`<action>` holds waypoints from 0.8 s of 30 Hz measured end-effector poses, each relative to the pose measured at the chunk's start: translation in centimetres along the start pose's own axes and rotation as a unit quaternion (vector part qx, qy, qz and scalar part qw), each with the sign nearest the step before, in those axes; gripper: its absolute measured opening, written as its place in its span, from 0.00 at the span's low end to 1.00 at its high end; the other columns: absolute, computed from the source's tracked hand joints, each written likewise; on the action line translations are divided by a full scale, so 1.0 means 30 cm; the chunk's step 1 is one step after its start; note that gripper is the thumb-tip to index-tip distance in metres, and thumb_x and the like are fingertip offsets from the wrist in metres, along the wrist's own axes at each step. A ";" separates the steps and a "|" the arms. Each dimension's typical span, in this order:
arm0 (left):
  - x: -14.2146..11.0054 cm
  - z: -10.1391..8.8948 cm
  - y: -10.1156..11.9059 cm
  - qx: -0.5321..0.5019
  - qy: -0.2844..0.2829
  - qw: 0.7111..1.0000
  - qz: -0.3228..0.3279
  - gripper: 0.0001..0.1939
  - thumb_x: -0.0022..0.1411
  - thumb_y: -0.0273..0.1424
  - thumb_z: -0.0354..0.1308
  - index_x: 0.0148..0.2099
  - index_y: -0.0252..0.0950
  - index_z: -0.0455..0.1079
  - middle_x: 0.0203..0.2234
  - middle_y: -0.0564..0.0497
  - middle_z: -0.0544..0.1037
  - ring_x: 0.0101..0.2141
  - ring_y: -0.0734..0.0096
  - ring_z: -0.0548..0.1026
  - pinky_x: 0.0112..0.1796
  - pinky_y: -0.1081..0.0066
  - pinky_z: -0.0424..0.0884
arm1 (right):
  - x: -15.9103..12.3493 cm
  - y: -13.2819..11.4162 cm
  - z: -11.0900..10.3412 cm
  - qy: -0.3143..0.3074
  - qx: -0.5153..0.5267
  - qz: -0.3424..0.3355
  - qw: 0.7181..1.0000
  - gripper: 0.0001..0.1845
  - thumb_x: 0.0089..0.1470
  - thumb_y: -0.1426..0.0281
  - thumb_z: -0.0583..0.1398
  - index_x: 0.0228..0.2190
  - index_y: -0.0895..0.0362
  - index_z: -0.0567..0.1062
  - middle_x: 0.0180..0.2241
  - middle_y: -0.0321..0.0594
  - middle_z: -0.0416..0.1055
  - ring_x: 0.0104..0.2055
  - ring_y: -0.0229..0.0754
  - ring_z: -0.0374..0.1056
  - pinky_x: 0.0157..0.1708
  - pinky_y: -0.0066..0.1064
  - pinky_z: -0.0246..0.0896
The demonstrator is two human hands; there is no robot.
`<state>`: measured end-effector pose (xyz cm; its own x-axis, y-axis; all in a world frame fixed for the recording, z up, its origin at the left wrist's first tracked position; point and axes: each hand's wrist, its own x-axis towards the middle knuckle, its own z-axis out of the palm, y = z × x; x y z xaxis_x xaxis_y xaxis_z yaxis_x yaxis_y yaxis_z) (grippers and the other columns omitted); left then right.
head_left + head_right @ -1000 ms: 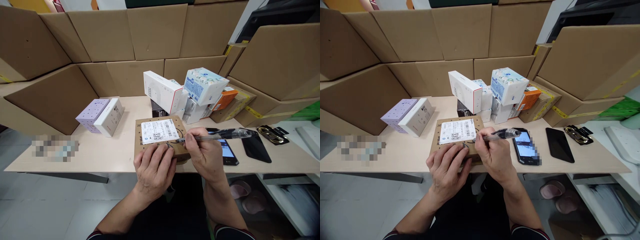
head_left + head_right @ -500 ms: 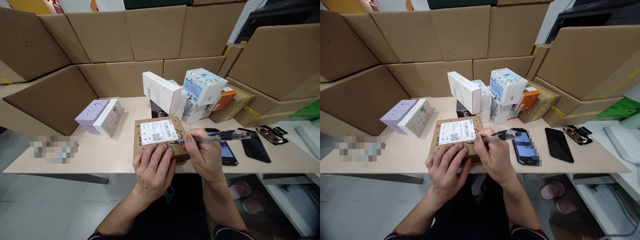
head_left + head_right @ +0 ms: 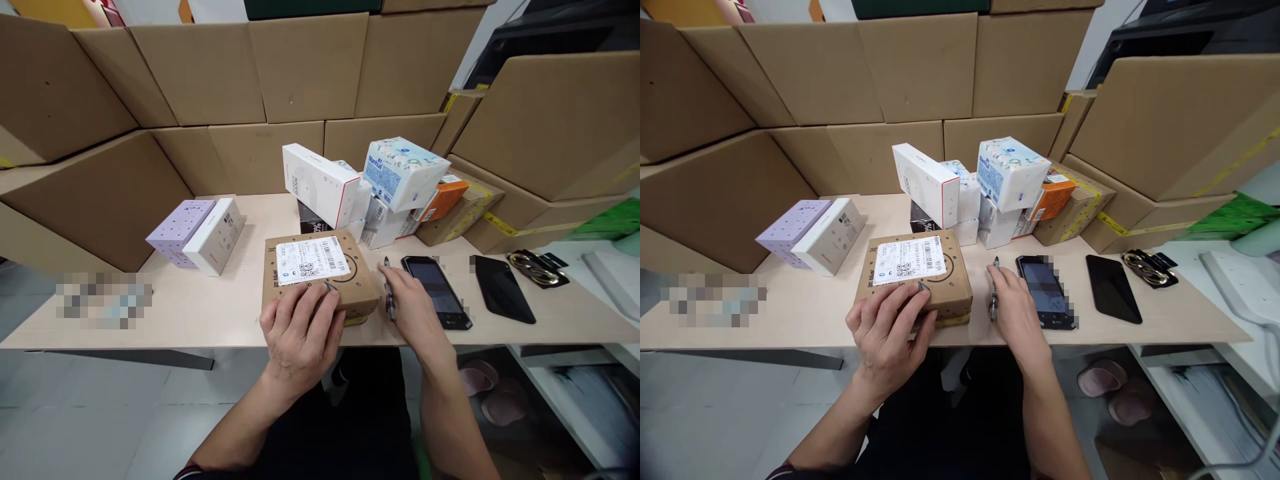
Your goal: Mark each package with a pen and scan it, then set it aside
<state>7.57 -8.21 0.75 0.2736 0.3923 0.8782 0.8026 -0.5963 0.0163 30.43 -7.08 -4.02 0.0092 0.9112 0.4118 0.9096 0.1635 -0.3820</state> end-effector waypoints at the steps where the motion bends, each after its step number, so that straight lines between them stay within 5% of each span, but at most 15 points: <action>1: 0.000 0.003 0.000 0.001 0.001 1.000 0.000 0.12 0.61 0.30 0.65 0.48 0.38 0.75 0.42 0.48 0.83 0.46 0.58 0.76 0.47 0.60 0.61 | 0.000 0.008 0.012 -0.034 -0.047 0.007 0.998 0.32 0.54 0.82 0.49 0.59 0.57 0.67 0.55 0.51 0.70 0.52 0.52 0.66 0.48 0.45 0.65; 5: -0.001 0.007 -0.001 0.003 -0.001 1.000 0.001 0.13 0.60 0.30 0.65 0.48 0.38 0.75 0.42 0.48 0.83 0.46 0.57 0.76 0.47 0.59 0.61 | 0.027 0.000 0.054 -0.098 -0.160 0.011 0.982 0.33 0.54 0.82 0.51 0.60 0.57 0.66 0.55 0.53 0.70 0.48 0.55 0.62 0.41 0.43 0.63; 9: 0.000 0.004 -0.006 0.000 -0.007 1.000 0.007 0.14 0.60 0.30 0.66 0.48 0.37 0.75 0.42 0.47 0.83 0.46 0.56 0.76 0.47 0.59 0.61 | 0.059 -0.017 0.072 -0.107 -0.165 0.003 0.981 0.33 0.55 0.83 0.51 0.60 0.54 0.66 0.55 0.49 0.70 0.49 0.54 0.61 0.41 0.40 0.62; 13: 0.002 0.004 -0.012 -0.001 -0.007 1.000 0.010 0.13 0.60 0.30 0.65 0.48 0.37 0.75 0.42 0.46 0.82 0.46 0.56 0.76 0.46 0.59 0.60 | 0.027 -0.003 0.056 -0.022 -0.114 0.001 0.993 0.28 0.61 0.78 0.50 0.61 0.55 0.66 0.55 0.49 0.70 0.51 0.52 0.61 0.49 0.42 0.62; 15: 0.001 0.006 -0.014 -0.001 -0.009 1.000 0.012 0.14 0.60 0.30 0.66 0.49 0.37 0.75 0.42 0.46 0.82 0.45 0.56 0.76 0.46 0.59 0.60 | -0.022 0.015 0.030 0.068 -0.116 0.038 0.990 0.25 0.65 0.70 0.52 0.61 0.58 0.66 0.54 0.53 0.69 0.53 0.53 0.60 0.54 0.46 0.60; 18: -0.002 0.011 -0.015 0.000 -0.009 1.000 0.012 0.14 0.59 0.30 0.66 0.49 0.37 0.75 0.42 0.47 0.83 0.45 0.56 0.76 0.46 0.59 0.60 | -0.114 0.056 -0.019 0.143 -0.169 0.152 0.963 0.36 0.62 0.52 0.55 0.63 0.61 0.64 0.57 0.62 0.63 0.57 0.63 0.58 0.54 0.57 0.58; 21: -0.003 0.015 -0.011 0.002 0.000 1.000 0.012 0.14 0.59 0.30 0.66 0.48 0.37 0.75 0.41 0.47 0.83 0.45 0.56 0.76 0.46 0.59 0.60 | -0.175 0.101 -0.044 0.111 -0.177 0.242 0.948 0.48 0.56 0.44 0.57 0.66 0.63 0.59 0.59 0.68 0.59 0.57 0.70 0.58 0.50 0.62 0.58; 24: -0.002 0.018 -0.007 0.002 0.006 1.000 0.013 0.14 0.59 0.30 0.66 0.48 0.37 0.75 0.41 0.47 0.83 0.44 0.57 0.76 0.45 0.59 0.60 | -0.183 0.128 -0.028 0.064 -0.154 0.260 0.951 0.48 0.55 0.44 0.57 0.66 0.63 0.57 0.56 0.67 0.62 0.54 0.68 0.60 0.50 0.61 0.58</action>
<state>7.68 -7.74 0.44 0.2892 0.3683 0.8836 0.7976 -0.6030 -0.0097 34.23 -11.78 -7.04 0.5240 0.7815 0.3388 0.8464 -0.4334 -0.3094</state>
